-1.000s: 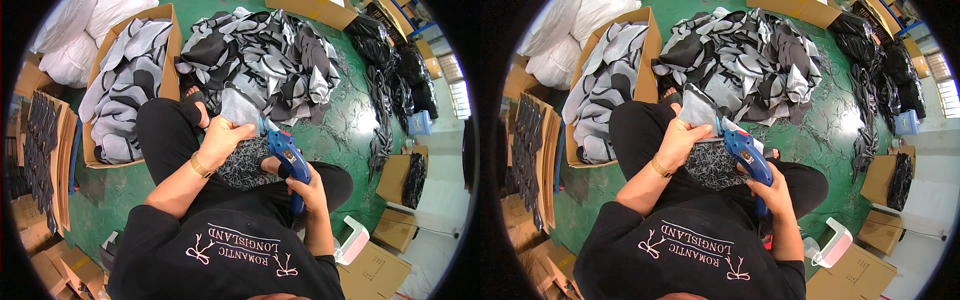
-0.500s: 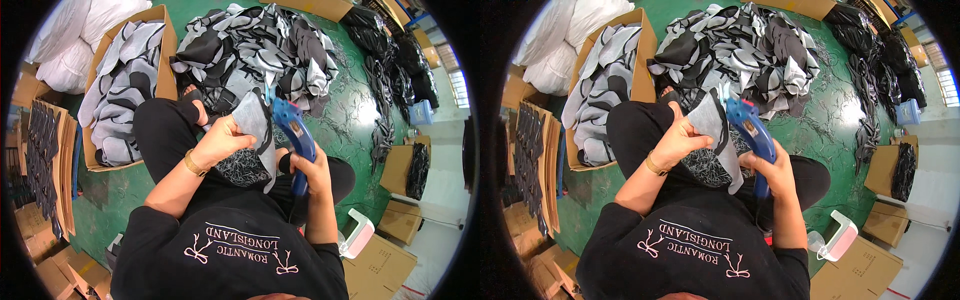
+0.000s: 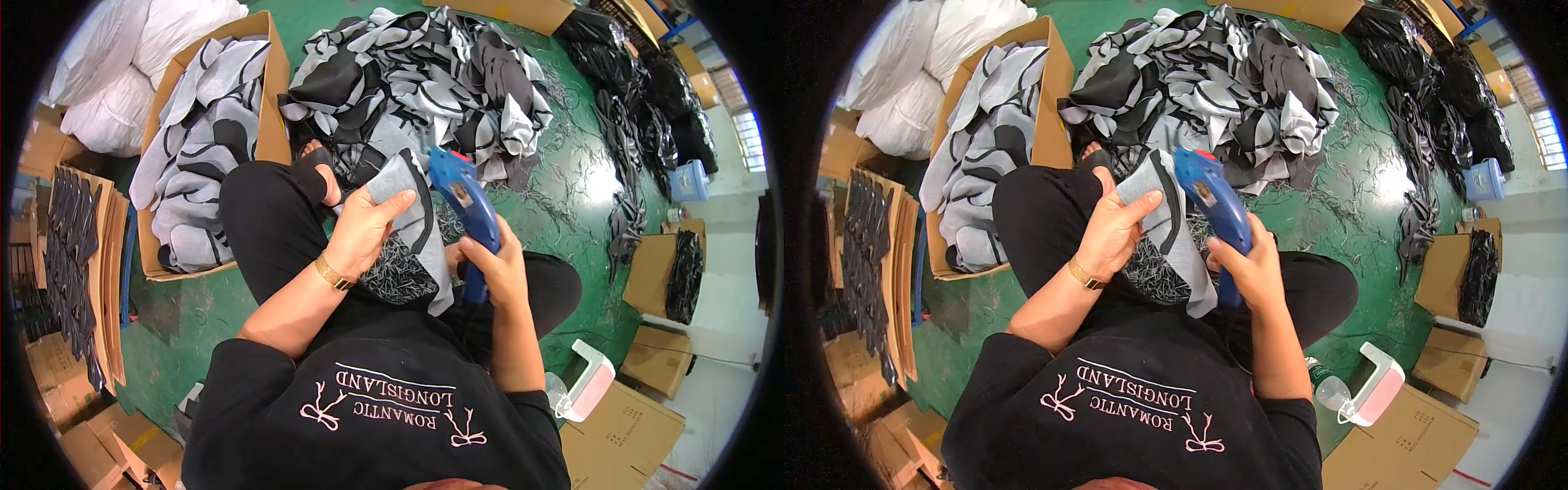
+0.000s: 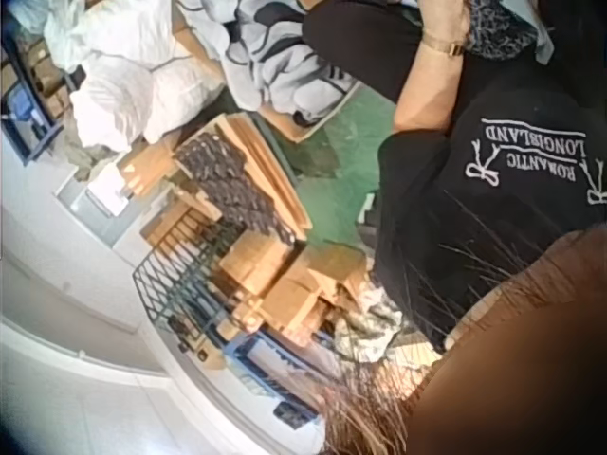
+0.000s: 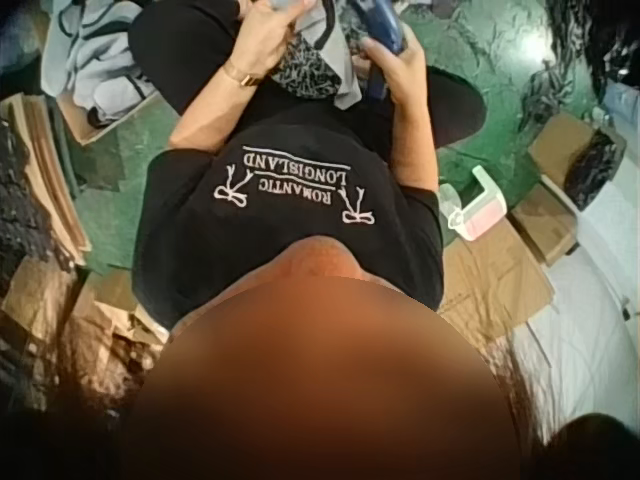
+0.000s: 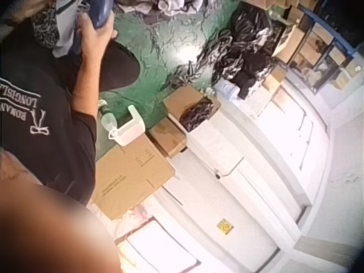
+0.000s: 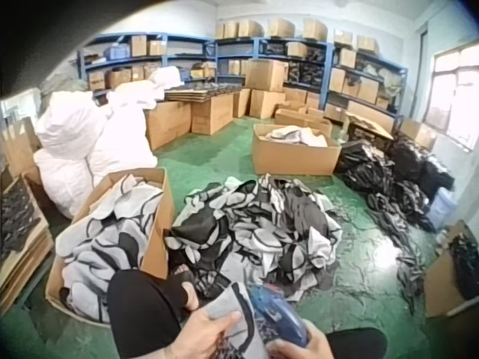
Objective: Using a hot glue gun to apply adhesive to the edges of fabric pieces for shoe manufacturing.
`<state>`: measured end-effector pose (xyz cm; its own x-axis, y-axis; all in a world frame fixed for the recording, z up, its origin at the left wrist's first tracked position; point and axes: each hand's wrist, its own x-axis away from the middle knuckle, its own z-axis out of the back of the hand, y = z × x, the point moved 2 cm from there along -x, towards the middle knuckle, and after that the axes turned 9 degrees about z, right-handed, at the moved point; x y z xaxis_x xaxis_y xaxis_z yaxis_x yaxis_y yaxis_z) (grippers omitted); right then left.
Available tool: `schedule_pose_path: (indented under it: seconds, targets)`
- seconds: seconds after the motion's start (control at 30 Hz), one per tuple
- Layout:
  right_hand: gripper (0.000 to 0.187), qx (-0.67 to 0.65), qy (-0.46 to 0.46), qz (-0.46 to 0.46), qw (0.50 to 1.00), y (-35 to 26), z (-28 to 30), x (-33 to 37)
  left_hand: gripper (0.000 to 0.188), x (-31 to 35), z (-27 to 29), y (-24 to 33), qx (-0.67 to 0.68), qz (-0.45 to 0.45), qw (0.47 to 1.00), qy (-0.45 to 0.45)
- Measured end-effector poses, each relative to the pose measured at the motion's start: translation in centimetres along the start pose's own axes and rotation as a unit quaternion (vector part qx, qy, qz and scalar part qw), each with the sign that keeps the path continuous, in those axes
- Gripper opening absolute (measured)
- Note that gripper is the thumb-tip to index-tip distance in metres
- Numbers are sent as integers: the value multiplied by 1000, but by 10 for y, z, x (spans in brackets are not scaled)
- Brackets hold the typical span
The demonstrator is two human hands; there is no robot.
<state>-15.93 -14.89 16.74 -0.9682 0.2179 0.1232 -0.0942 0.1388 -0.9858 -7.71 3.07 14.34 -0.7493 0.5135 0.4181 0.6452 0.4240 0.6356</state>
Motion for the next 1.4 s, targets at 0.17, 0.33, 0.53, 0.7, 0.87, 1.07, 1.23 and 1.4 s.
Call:
schedule_pose_path:
  seconds: [0.17, 0.33, 0.53, 0.7, 0.87, 1.07, 1.23, 1.4]
  targets:
    - [42, 32, -60, -35, 997, -1, 24, 30, 23, -3, 14, 11, -32, -52, 997, 36]
    - [38, 98, -70, -79, 990, -1, 27, 47, 24, 2, 5, 19, -61, -83, 994, 20]
    - [44, 82, -65, -81, 991, 1, 26, 48, 26, 7, 3, 23, -140, -91, 986, 25]
    - [37, 81, -57, -78, 992, -4, 24, 48, 23, 10, -1, 26, -138, -130, 982, 7]
    - [39, 74, -60, -64, 993, -6, 25, 47, 22, 15, -4, 24, -160, -140, 977, 3]
    - [40, 65, -67, -53, 994, -10, 25, 46, 25, 17, -2, 21, -212, -140, 967, -12]
    - [40, 65, -66, -47, 995, -15, 23, 45, 22, 22, -8, 21, -215, -143, 966, -17]
    - [38, -2, -71, -51, 996, -12, 25, 40, 26, 25, -5, 22, -319, -112, 940, -48]
